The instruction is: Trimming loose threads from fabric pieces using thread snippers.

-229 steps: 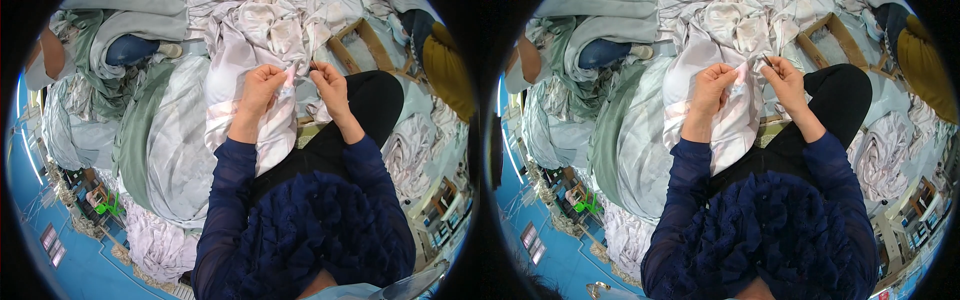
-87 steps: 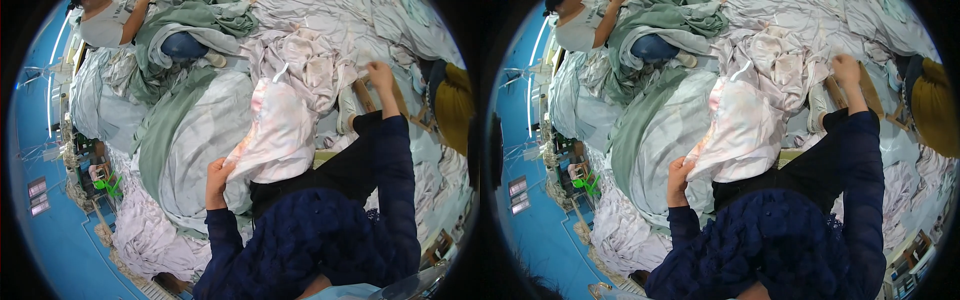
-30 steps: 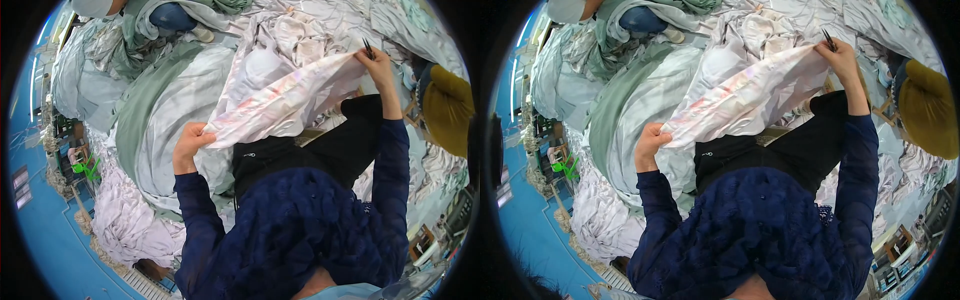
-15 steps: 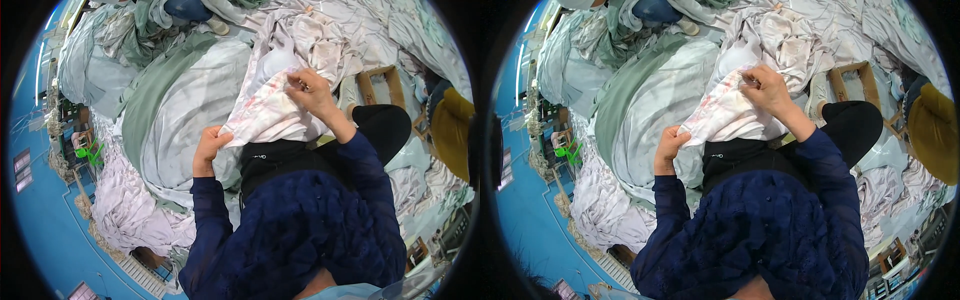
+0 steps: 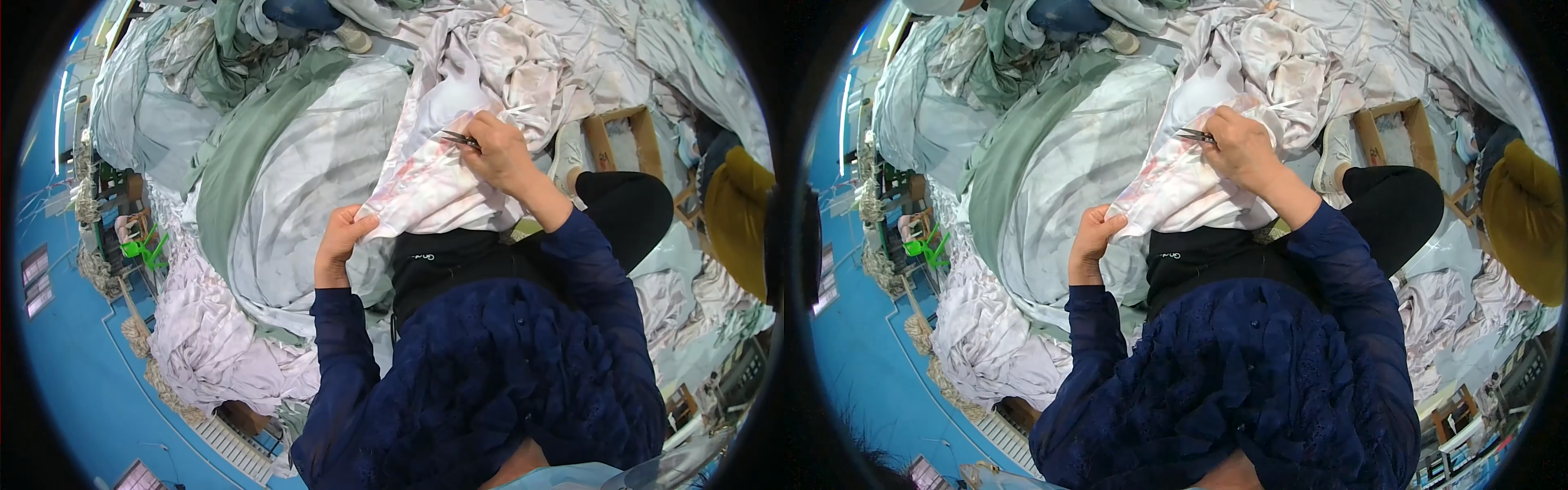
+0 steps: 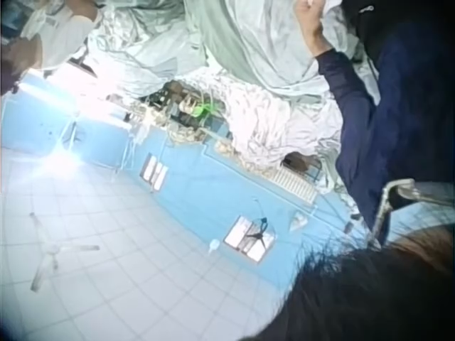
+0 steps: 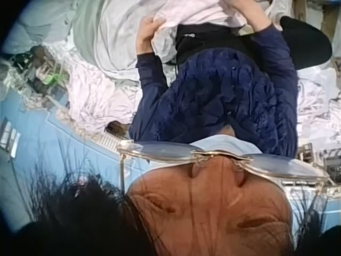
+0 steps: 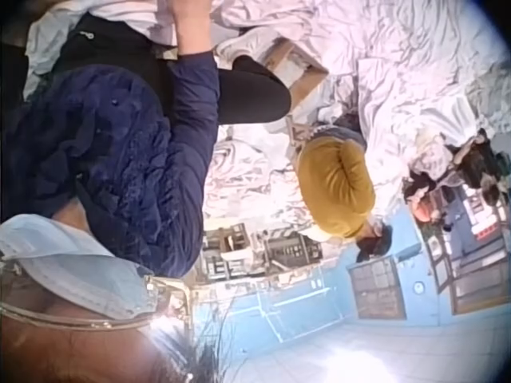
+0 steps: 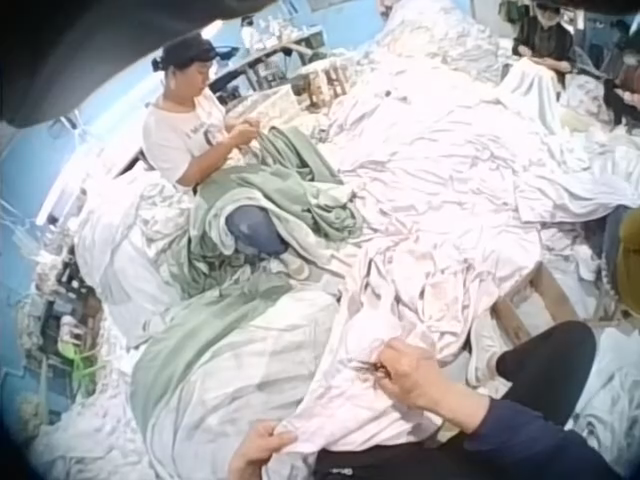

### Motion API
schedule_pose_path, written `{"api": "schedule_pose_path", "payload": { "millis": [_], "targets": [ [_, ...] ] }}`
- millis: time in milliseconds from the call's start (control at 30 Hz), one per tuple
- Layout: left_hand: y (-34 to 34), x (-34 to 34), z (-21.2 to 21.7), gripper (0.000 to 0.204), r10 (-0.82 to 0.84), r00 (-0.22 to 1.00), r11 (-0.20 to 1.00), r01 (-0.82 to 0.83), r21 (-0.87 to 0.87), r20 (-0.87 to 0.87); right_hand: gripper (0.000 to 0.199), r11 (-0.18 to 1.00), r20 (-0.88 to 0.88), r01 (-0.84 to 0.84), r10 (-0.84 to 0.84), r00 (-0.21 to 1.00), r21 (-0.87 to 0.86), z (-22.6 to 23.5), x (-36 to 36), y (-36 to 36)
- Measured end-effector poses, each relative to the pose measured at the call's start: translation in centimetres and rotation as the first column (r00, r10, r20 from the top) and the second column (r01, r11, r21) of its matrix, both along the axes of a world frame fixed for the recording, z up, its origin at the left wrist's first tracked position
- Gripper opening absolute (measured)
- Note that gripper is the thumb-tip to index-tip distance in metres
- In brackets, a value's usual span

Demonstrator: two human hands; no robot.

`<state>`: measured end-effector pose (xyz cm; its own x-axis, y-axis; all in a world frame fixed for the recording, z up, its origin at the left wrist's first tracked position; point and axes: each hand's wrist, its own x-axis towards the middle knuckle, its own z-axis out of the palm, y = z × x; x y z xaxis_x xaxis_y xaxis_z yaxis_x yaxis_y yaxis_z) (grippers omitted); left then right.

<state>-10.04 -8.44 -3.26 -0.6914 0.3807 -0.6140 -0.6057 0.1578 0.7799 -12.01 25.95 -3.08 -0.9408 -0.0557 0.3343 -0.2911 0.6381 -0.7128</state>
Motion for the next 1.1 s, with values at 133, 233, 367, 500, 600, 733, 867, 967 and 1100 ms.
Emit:
{"api": "schedule_pose_path", "payload": {
  "millis": [133,233,367,500,600,733,867,967,1100],
  "targets": [
    [0.3,-0.1,0.0,0.028,0.009,0.999,1.000,-0.009,-0.015,-0.032,0.012,0.985,0.062,0.034,-0.023,0.998,-0.169,-0.7,0.7,1.3],
    [0.2,0.0,-0.2,0.027,0.010,0.998,0.999,-0.012,-0.044,-0.058,0.011,0.970,0.046,0.124,-0.117,0.992,-0.211,-0.9,1.1,2.4],
    [1.0,0.0,0.1,0.027,0.025,0.997,0.997,-0.030,-0.069,-0.069,0.011,0.920,0.022,0.334,-0.337,0.941,-0.206,-1.6,1.2,3.1],
    [1.4,-0.6,0.4,0.026,-0.067,0.994,0.988,0.054,-0.145,-0.084,0.008,0.924,0.111,0.329,-0.312,0.944,-0.195,-1.7,1.3,3.6],
    [3.3,-1.6,1.1,0.029,-0.188,0.973,0.952,0.146,-0.270,-0.137,0.007,0.756,0.167,0.169,-0.080,0.983,-0.632,-0.7,1.3,2.7],
    [10.7,-3.3,3.4,0.040,-0.355,0.509,0.851,-0.172,-0.497,-0.784,0.012,0.430,0.355,0.255,0.170,0.919,-0.866,2.2,1.1,1.9],
    [18.1,-4.0,3.9,0.034,-0.273,0.557,0.928,-0.061,-0.367,-0.784,0.013,0.472,0.390,0.246,0.234,0.891,-0.847,0.7,0.7,2.1],
    [19.4,-3.9,3.7,0.029,-0.323,0.534,0.913,-0.042,-0.406,-0.782,0.012,0.418,0.278,0.154,0.256,0.926,-0.895,0.7,0.5,2.7],
    [19.4,-4.6,2.8,0.016,-0.309,0.648,0.920,0.018,-0.392,-0.696,0.012,0.459,0.288,0.152,0.243,0.926,-0.875,1.5,0.6,3.9]
  ]
}}
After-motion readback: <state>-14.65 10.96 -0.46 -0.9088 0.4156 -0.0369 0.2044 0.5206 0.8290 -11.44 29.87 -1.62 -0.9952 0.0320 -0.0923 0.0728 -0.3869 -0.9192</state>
